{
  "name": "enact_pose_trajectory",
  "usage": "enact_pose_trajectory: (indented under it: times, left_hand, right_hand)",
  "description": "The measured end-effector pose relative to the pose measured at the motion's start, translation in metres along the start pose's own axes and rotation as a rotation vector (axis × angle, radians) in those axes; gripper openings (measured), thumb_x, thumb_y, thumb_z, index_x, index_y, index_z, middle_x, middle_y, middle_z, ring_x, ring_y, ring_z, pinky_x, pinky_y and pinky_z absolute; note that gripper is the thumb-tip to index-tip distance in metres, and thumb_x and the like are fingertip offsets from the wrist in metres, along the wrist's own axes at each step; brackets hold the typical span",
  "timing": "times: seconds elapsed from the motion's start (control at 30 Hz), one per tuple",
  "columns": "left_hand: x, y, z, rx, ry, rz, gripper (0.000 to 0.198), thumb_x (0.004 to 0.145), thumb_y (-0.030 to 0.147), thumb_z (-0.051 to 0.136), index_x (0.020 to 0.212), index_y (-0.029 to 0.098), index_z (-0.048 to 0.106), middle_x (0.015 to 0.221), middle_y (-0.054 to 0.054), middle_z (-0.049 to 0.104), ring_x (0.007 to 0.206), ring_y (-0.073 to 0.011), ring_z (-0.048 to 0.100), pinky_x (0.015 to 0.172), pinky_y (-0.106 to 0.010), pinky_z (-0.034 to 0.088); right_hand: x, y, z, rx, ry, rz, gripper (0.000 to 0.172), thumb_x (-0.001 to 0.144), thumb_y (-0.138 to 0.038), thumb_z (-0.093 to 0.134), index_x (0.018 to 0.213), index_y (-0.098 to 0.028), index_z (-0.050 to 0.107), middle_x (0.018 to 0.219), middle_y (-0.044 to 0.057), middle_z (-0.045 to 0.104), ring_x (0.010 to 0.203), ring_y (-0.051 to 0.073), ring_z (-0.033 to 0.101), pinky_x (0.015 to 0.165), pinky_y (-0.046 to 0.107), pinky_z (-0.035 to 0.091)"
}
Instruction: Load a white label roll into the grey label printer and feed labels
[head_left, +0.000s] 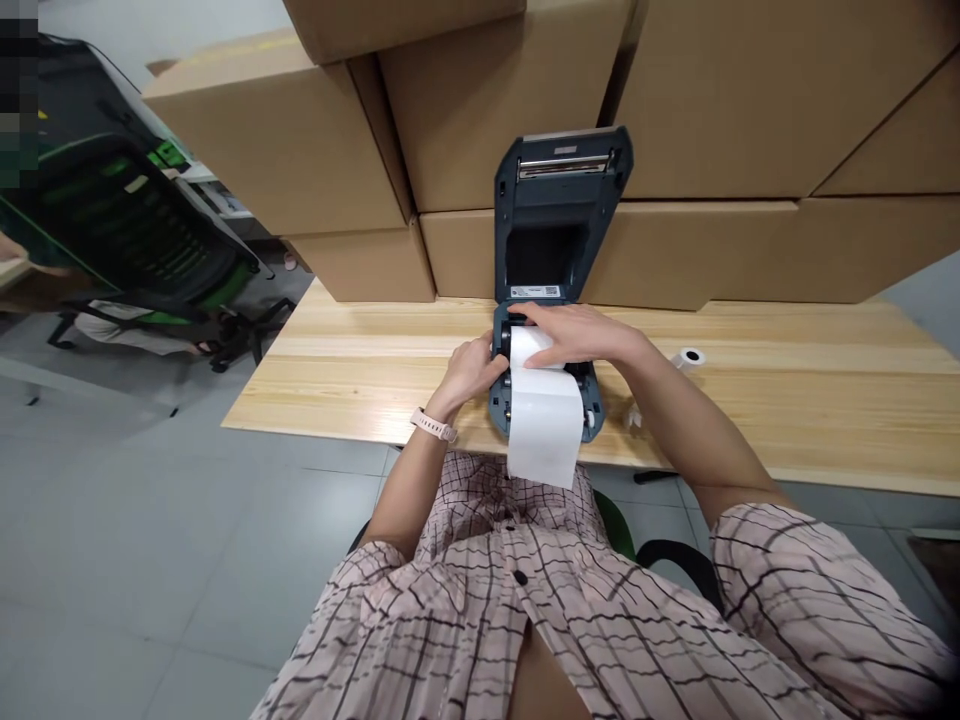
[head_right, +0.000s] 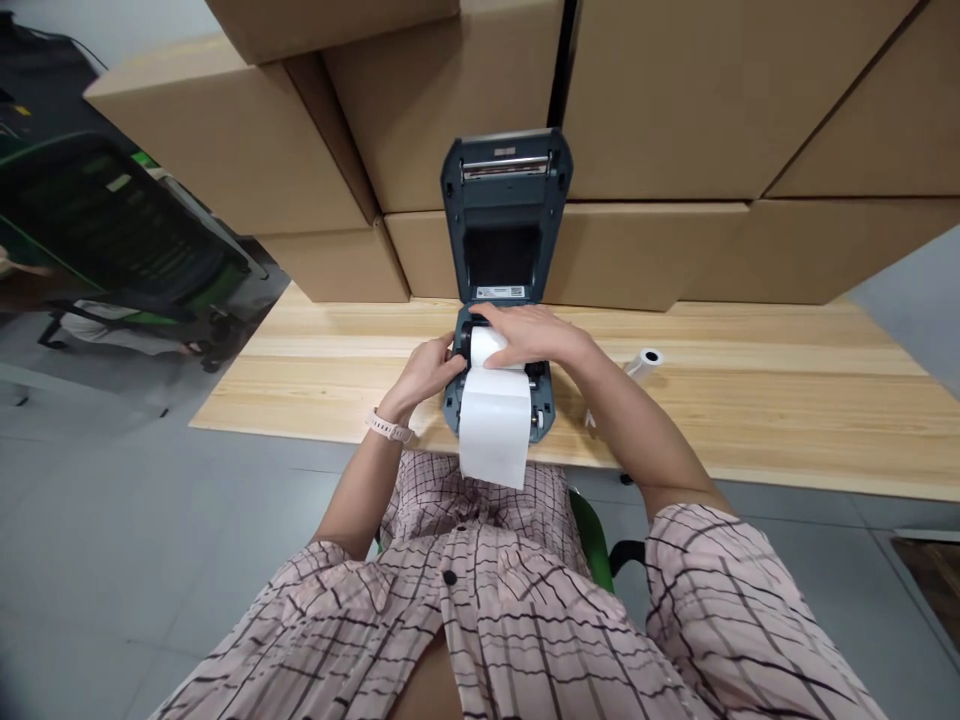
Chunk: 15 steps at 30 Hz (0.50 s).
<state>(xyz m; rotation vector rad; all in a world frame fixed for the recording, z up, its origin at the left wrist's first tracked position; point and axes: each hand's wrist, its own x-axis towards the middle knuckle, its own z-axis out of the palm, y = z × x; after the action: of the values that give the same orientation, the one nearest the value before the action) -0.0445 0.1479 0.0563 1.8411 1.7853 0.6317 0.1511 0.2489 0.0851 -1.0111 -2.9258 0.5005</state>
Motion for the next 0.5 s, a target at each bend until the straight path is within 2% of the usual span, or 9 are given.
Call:
enact_pose_trajectory:
  times: [0.13,0.23,0.3,0.4,0.5]
  left_hand:
    - [-0.001,0.001,0.002,-0.019,0.018,-0.039,0.036,0.086,0.023,0.052,0.117,0.015,0.07,0.073,-0.004,0.068,0.07,-0.0236,0.059,0.069,-0.032,0.04]
    - [-0.002,0.002,0.003,-0.048,0.019,-0.04,0.037,0.086,0.023,0.052,0.118,0.015,0.07,0.07,-0.003,0.066,0.069,-0.0229,0.058,0.068,-0.032,0.039]
    - [-0.003,0.001,0.003,-0.076,0.016,-0.043,0.036,0.087,0.023,0.051,0.117,0.016,0.07,0.066,-0.001,0.062,0.065,-0.0218,0.054,0.067,-0.031,0.036]
    - [-0.003,0.0,0.004,-0.113,0.015,-0.05,0.032,0.086,0.024,0.051,0.112,0.017,0.07,0.058,0.002,0.052,0.061,-0.0197,0.047,0.064,-0.03,0.031]
    - [-0.004,-0.002,0.004,-0.133,0.021,-0.044,0.031,0.085,0.023,0.051,0.11,0.017,0.069,0.056,0.004,0.048,0.059,-0.0187,0.044,0.063,-0.03,0.03]
  right_hand:
    - [0.007,0.006,0.003,0.046,-0.069,0.004,0.116,0.073,-0.056,0.084,0.17,-0.021,0.03,0.146,0.02,0.068,0.127,0.046,0.068,0.104,0.058,0.054]
    - [0.002,0.011,-0.005,0.253,-0.07,-0.093,0.115,0.069,-0.05,0.086,0.168,-0.023,0.033,0.134,0.013,0.075,0.114,0.037,0.074,0.1,0.053,0.059]
    - [-0.01,0.016,-0.017,0.432,-0.052,-0.174,0.114,0.069,-0.048,0.086,0.168,-0.026,0.034,0.129,0.009,0.077,0.108,0.033,0.075,0.095,0.048,0.062]
    - [-0.039,0.032,-0.038,0.579,0.112,-0.238,0.12,0.064,-0.049,0.09,0.168,-0.027,0.035,0.133,0.009,0.073,0.116,0.033,0.073,0.098,0.047,0.061]
    - [-0.065,0.059,-0.054,0.592,0.297,-0.171,0.127,0.061,-0.049,0.093,0.17,-0.024,0.032,0.133,0.012,0.07,0.119,0.034,0.071,0.098,0.047,0.059]
